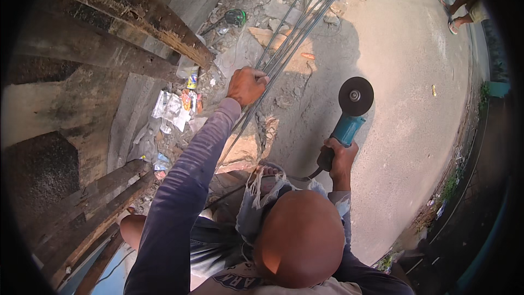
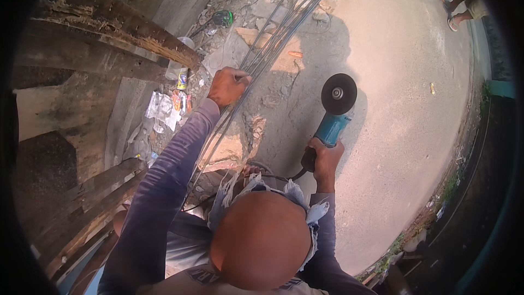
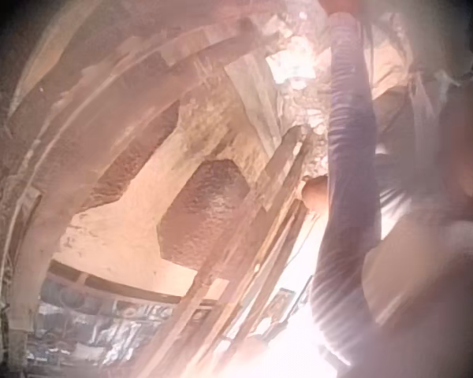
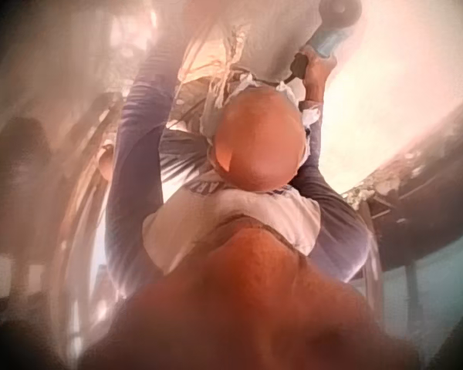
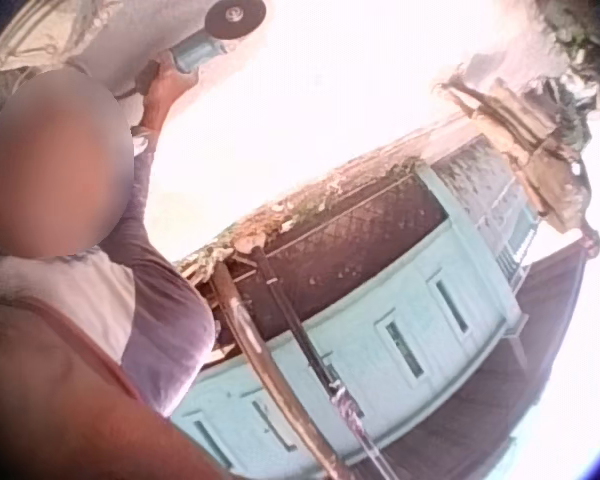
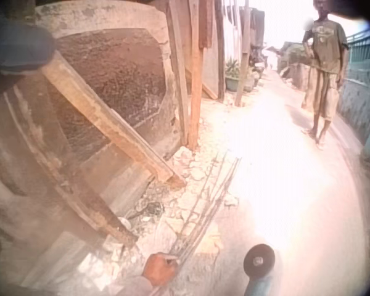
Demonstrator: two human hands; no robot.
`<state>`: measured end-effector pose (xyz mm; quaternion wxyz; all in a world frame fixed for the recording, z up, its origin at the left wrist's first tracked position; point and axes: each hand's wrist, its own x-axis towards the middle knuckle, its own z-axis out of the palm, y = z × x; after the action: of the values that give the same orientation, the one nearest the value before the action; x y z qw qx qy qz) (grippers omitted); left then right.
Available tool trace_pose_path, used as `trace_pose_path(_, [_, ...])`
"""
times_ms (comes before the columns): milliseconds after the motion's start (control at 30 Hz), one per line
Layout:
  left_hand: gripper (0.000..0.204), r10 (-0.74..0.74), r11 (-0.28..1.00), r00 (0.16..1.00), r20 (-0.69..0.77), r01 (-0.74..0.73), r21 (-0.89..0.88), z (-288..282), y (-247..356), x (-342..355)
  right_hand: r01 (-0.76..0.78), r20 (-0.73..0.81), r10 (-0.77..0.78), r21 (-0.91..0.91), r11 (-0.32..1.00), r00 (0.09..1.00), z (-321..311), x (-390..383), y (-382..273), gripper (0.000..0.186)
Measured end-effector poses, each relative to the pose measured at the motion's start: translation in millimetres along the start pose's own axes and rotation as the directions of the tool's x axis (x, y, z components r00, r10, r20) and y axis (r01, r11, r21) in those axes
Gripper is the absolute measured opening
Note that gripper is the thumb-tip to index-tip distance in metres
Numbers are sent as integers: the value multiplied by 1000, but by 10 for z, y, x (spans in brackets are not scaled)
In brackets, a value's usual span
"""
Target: The person uses an angle grinder to cut several long metal rods into shorter pieces. They hold the rods with one hand and operate the grinder with the other, creating sparks as the metal is cut. The cut pieces are placed on the ground nearby.
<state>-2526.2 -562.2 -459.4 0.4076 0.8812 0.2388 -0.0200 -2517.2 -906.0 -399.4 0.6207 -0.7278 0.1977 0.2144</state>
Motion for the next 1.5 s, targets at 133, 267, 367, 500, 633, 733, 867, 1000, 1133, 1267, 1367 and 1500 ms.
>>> trace_pose_path(133, [29,-12,990,990,140,-8,142,-164,-74,220,18,44,-15,-55,998,999,23,-27,40,28])
trace_pose_path(267, [31,-17,969,973,229,-40,242,-304,111,270,12,71,-9,-40,999,997,56,-45,16,26])
trace_pose_path(367, [34,-92,904,975,204,-4,426,-211,266,294,13,67,-10,-53,999,998,57,-38,11,25])
trace_pose_path(500, [37,-108,903,970,217,5,429,-234,313,247,8,70,-1,-89,996,998,111,-53,33,26])
trace_pose_path(633, [38,-78,945,979,191,12,327,-372,169,78,41,116,-20,-184,982,993,147,-131,-31,26])
trace_pose_path(733, [39,-69,996,996,-50,71,47,-475,-82,-342,122,198,-67,-282,952,978,63,-130,-19,23])
trace_pose_path(867, [53,-344,923,885,-314,258,-284,-366,-432,-1688,234,405,-56,-404,884,912,242,-199,21,25])
trace_pose_path(1000, [64,-251,967,883,-397,244,-69,96,-634,-2622,349,558,-13,-502,791,830,461,-300,45,30])
trace_pose_path(1133, [55,-207,978,864,-459,190,-84,353,-862,-2796,502,641,35,-633,590,767,712,-422,-94,44])
trace_pose_path(1267, [42,-147,989,841,-521,122,-81,463,-865,-2809,595,661,25,-689,413,750,795,-415,-121,52])
trace_pose_path(1367, [34,-117,993,823,-555,78,-94,492,-941,-2836,627,666,29,-714,311,745,859,-468,-155,56])
trace_pose_path(1500, [28,-126,989,803,-583,58,-134,569,-987,-2834,658,671,9,-729,188,741,946,-535,-197,59])
